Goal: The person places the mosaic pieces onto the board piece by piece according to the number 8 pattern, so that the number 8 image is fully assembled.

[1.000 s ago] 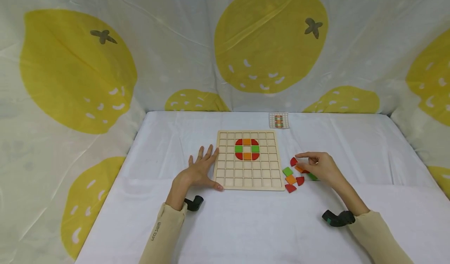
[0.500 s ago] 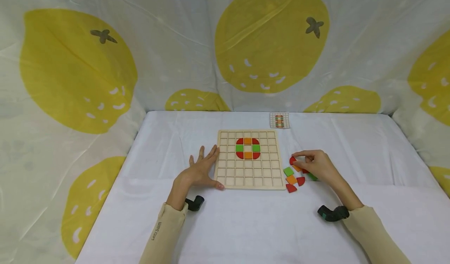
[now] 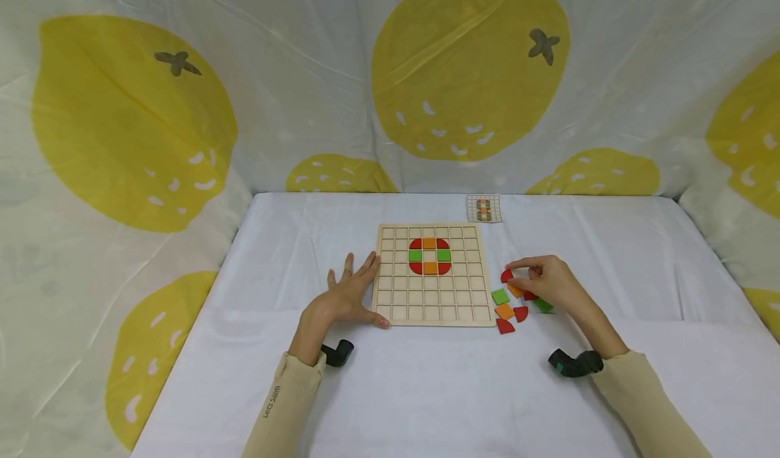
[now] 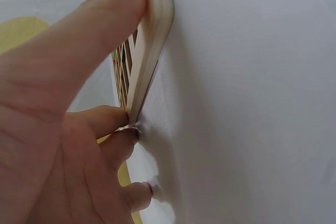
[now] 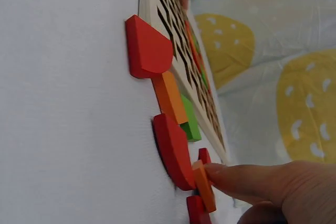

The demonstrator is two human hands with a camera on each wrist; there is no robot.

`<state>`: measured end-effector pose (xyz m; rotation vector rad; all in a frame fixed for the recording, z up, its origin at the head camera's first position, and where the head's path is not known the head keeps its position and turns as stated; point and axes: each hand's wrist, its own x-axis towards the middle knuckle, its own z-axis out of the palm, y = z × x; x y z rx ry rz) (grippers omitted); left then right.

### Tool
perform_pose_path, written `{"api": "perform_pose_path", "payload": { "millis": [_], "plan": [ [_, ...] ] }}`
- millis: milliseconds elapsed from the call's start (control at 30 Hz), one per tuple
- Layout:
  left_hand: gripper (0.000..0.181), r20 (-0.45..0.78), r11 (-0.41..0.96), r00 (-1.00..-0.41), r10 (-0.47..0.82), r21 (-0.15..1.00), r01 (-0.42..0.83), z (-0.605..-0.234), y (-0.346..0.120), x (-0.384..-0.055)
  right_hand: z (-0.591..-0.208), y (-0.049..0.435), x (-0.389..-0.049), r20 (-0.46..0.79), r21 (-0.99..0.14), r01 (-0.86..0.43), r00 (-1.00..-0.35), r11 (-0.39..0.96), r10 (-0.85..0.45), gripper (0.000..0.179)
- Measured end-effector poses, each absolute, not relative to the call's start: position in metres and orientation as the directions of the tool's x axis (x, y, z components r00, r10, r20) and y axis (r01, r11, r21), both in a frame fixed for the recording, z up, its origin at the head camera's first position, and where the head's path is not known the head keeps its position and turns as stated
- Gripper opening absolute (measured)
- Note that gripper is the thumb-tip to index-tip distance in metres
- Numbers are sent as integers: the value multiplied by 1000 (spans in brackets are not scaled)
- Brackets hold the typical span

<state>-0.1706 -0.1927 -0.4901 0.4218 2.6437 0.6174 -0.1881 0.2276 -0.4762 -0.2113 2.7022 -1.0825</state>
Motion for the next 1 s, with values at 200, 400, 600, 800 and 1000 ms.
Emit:
{"api": "perform_pose_path", "payload": {
  "millis": [200, 400, 600, 800, 1000],
  "plan": [
    [146, -316, 852, -874, 370, 490, 183, -481, -190, -169, -469, 229, -191, -189, -663, -64, -950, 745, -250, 33],
    [155, -318, 864, -875, 365, 465, 192, -500, -197, -177, -476, 223, -191, -112, -640, -98, -969, 762, -218, 31],
    [149, -329, 876, -874, 358, 443, 192, -503, -197, -178, -479, 219, -188, -44, -615, -76, -990, 784, -131, 38],
    [147, -328, 881, -879, 347, 434, 186, -502, -195, -176, -475, 223, -187, -41, -639, -81, -989, 765, -140, 40],
    [146, -331, 880, -879, 344, 441, 178, -499, -194, -176, -480, 227, -191, -85, -717, -62, -981, 694, -176, 40]
  ]
}}
